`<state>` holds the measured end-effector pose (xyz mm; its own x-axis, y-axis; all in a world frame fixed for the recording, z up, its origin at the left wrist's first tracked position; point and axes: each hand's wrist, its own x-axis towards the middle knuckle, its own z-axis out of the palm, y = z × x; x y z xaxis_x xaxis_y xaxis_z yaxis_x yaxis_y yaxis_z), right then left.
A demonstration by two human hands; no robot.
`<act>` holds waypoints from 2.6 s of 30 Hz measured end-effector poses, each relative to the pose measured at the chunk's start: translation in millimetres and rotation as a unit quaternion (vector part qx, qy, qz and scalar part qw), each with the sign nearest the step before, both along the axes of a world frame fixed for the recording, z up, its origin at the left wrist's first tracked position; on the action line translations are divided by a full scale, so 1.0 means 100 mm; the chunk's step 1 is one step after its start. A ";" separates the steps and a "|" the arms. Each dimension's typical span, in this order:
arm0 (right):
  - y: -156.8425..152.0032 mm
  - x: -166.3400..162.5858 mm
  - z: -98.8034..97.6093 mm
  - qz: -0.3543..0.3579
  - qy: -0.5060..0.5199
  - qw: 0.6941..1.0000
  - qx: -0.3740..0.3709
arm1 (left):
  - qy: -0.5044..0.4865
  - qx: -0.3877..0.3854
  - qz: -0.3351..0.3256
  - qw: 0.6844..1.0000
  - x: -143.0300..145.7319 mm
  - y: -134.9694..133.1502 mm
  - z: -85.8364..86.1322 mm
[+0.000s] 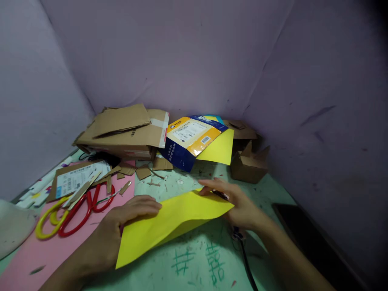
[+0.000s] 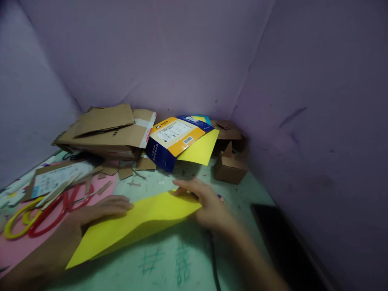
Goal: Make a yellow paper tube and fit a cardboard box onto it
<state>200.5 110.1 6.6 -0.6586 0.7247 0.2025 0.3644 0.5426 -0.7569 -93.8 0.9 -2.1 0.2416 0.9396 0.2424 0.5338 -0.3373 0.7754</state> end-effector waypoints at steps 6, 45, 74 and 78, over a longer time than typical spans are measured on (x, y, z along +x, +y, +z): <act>-0.40 0.40 0.57 0.012 -0.108 0.981 0.161 | -0.033 0.053 -0.043 0.997 0.03 -0.02 0.00; -0.64 -0.69 -0.08 0.066 -0.233 0.863 0.444 | 0.110 0.168 -0.064 0.978 -0.04 -0.14 -0.09; -0.65 -0.66 0.01 -0.071 -0.409 0.859 0.300 | 0.285 0.264 0.094 0.917 -0.12 -0.36 -0.13; -0.60 -0.44 0.07 -0.139 -0.401 0.862 0.276 | 0.226 0.124 0.112 0.960 -0.11 -0.34 -0.13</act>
<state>156.5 49.9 13.6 -0.5634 0.8162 0.1281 0.8248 0.5464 0.1457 -105.1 -33.1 -14.7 0.1734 0.9073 0.3832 0.8771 -0.3192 0.3590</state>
